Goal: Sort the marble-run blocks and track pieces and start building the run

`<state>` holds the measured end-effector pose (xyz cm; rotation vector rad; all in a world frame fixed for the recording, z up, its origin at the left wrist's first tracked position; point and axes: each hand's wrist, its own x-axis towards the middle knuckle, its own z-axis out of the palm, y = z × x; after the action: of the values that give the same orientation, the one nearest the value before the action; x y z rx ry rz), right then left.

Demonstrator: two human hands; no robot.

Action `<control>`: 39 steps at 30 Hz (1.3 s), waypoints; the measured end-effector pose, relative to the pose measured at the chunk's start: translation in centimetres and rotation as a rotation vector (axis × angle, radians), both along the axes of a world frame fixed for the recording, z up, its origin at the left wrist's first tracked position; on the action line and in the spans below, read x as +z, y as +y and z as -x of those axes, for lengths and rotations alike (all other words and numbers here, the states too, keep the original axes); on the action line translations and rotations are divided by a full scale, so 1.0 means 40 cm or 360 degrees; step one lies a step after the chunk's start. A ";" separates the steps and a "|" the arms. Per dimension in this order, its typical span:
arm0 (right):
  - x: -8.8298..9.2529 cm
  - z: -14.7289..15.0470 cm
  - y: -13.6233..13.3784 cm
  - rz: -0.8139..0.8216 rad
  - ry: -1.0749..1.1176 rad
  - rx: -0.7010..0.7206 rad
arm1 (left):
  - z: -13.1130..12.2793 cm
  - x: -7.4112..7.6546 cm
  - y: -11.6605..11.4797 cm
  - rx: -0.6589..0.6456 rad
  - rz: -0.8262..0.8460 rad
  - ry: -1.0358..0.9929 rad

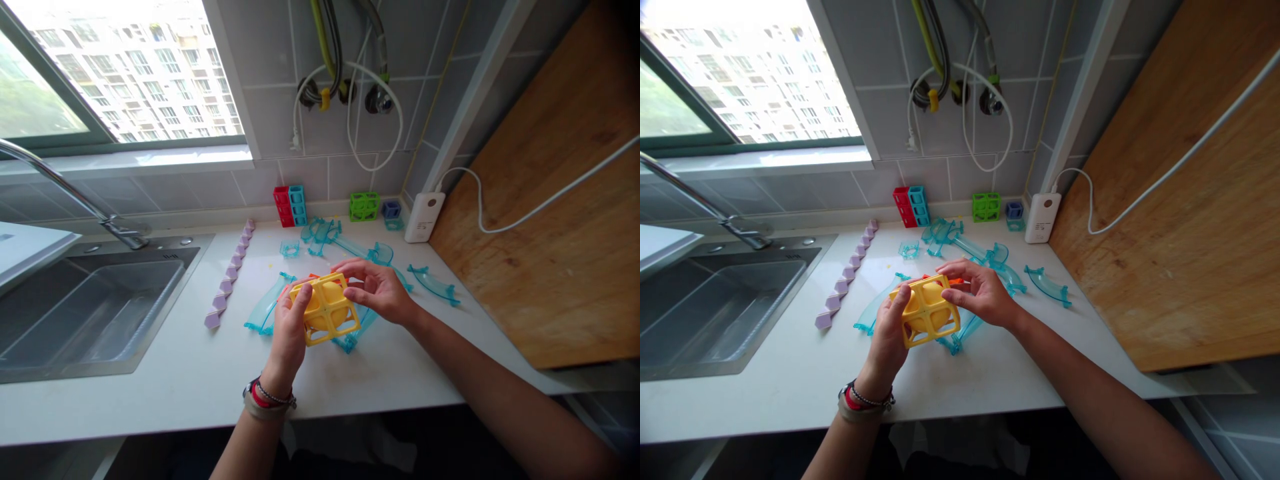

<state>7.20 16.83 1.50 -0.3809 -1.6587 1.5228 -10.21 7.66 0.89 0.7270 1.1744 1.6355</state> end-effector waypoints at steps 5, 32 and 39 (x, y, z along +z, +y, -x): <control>-0.004 0.000 0.002 0.0000 -0.0014 0.0025 | -0.002 0.005 -0.003 0.0008 0.0009 -0.0005; -0.015 0.005 0.007 0.0055 0.0048 -0.0017 | -0.011 0.013 -0.008 -0.0088 0.0048 0.0104; -0.035 -0.003 -0.002 -0.0534 -0.0299 0.0136 | -0.001 0.020 -0.005 -0.0480 -0.0008 -0.0591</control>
<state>7.33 16.74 0.09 -0.2800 -2.0613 1.2671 -10.16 7.45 1.68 0.5426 0.7557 1.4418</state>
